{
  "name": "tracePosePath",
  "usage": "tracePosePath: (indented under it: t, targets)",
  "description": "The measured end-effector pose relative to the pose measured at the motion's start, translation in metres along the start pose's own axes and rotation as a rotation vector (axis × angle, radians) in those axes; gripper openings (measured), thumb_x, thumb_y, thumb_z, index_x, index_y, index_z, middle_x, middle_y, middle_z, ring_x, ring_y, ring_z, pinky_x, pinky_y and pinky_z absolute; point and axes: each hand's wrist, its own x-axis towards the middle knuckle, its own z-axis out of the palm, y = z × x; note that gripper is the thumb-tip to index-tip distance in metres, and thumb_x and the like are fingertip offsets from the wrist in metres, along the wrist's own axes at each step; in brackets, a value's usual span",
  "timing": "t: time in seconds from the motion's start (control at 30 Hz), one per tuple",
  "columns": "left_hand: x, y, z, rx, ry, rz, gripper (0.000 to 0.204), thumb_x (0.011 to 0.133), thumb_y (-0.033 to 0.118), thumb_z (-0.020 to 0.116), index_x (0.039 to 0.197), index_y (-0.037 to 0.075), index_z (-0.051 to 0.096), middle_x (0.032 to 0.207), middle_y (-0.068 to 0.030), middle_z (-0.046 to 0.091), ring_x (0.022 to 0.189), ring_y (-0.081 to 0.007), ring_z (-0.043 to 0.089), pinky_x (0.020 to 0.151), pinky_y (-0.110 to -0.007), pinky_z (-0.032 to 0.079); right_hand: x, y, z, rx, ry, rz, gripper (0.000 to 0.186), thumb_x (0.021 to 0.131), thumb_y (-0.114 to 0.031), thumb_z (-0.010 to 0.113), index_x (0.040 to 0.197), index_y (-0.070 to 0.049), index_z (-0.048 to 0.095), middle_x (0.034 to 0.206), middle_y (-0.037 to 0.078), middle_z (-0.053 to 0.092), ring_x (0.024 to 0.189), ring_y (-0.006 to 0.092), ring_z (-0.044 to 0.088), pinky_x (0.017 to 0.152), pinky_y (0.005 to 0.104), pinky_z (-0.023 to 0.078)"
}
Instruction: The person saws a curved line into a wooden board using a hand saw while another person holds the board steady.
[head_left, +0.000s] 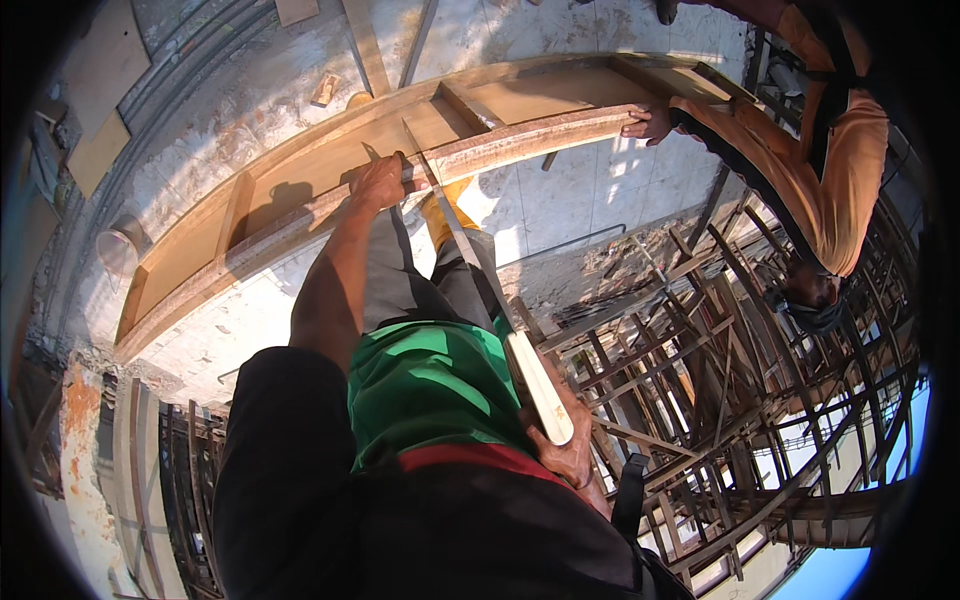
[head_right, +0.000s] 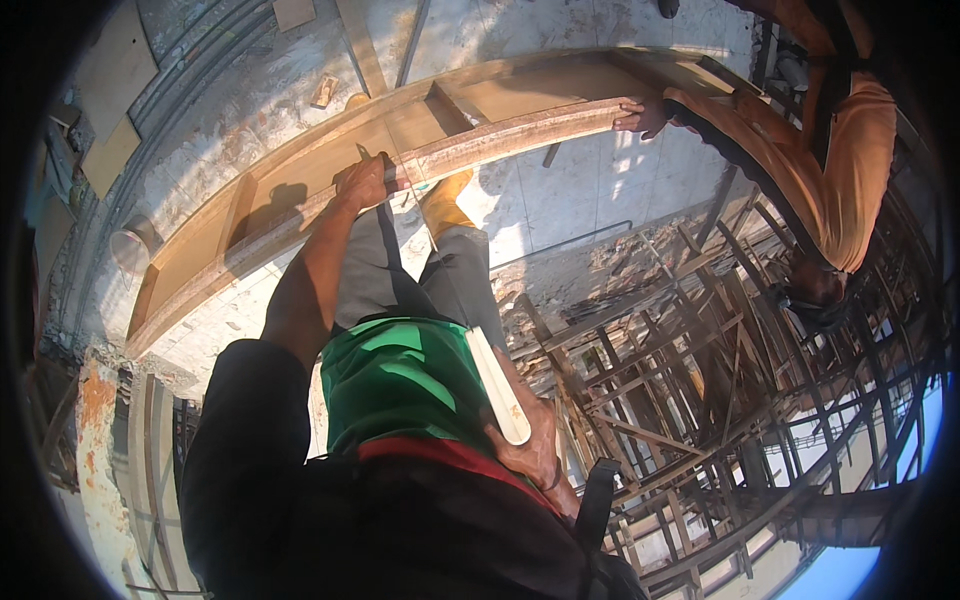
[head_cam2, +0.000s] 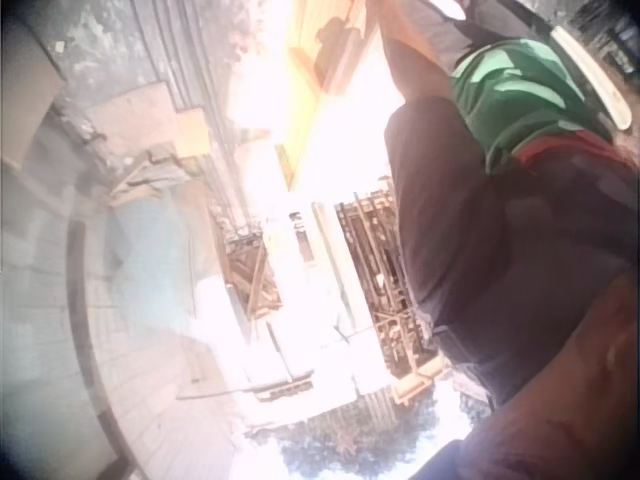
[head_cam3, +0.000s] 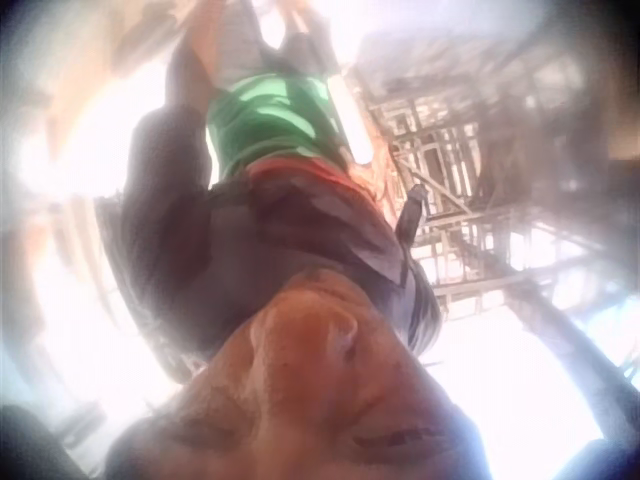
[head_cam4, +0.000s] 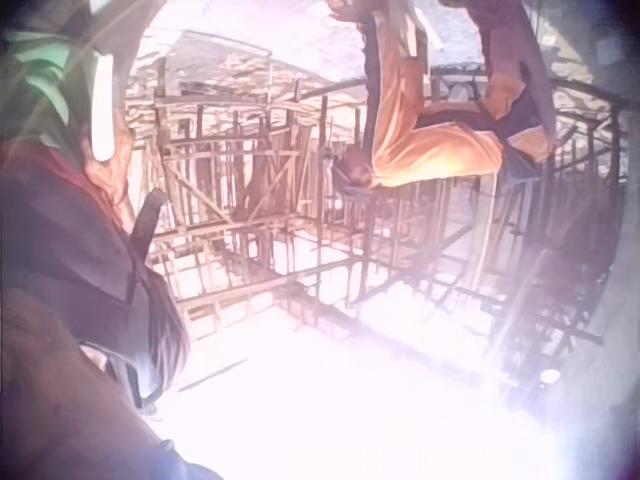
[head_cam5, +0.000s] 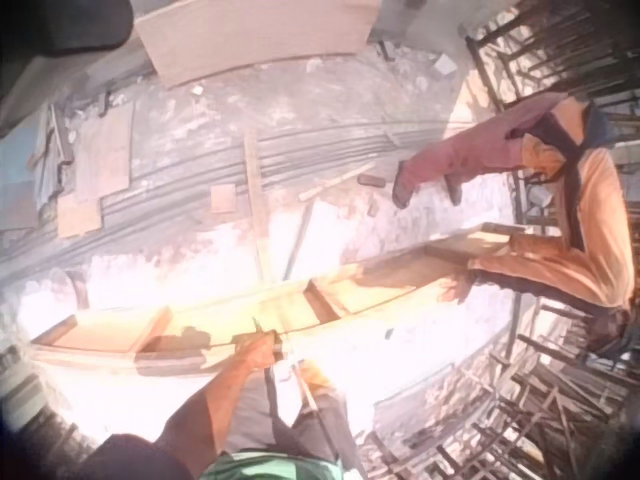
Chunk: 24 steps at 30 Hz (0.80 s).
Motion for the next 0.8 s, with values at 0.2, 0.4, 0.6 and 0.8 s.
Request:
tracePosePath:
  t: [0.2,0.4,0.6,0.8]
  targets:
    - [0.006,-0.014,0.006,-0.101,-0.114,-0.116,0.082,0.072,0.061,0.079,0.127,0.003,0.057,0.121,-0.0198,0.066,0.118,-0.0372,0.061,0.098,-0.047,0.049,0.104,0.027,0.033,0.037,0.063,-0.128,0.074,0.073,0.006,0.058,0.146,-0.002,0.047,0.138,0.021,0.059,0.126,0.0242,0.059,0.103,0.0343,0.046]
    - [-0.003,0.008,-0.01,-0.016,-0.075,-0.077,0.077,0.066,0.048,0.087,0.123,0.005,0.058,0.119,-0.0173,0.068,0.118,-0.0359,0.061,0.098,-0.047,0.049,0.193,0.067,0.057,0.168,0.087,-0.132,0.074,0.074,0.006,0.058,0.147,-0.004,0.047,0.137,0.02,0.06,0.126,0.0232,0.058,0.105,0.0334,0.044]
    - [-0.002,0.004,-0.004,-0.026,-0.082,-0.137,0.075,0.066,0.048,0.086,0.125,0.011,0.058,0.121,-0.0158,0.067,0.121,-0.0344,0.06,0.102,-0.045,0.047,0.204,0.068,0.065,0.085,0.129,-0.233,0.073,0.075,0.005,0.058,0.147,-0.006,0.048,0.129,0.021,0.066,0.114,0.0199,0.064,0.097,0.0315,0.049]
    - [0.004,0.003,0.001,-0.028,-0.082,-0.139,0.079,0.065,0.049,0.087,0.128,0.012,0.058,0.123,-0.0147,0.066,0.122,-0.0349,0.058,0.101,-0.046,0.047,0.204,0.078,0.069,0.141,0.128,-0.202,0.073,0.077,0.005,0.058,0.147,-0.008,0.048,0.126,0.019,0.067,0.105,0.016,0.064,0.094,0.0312,0.049]
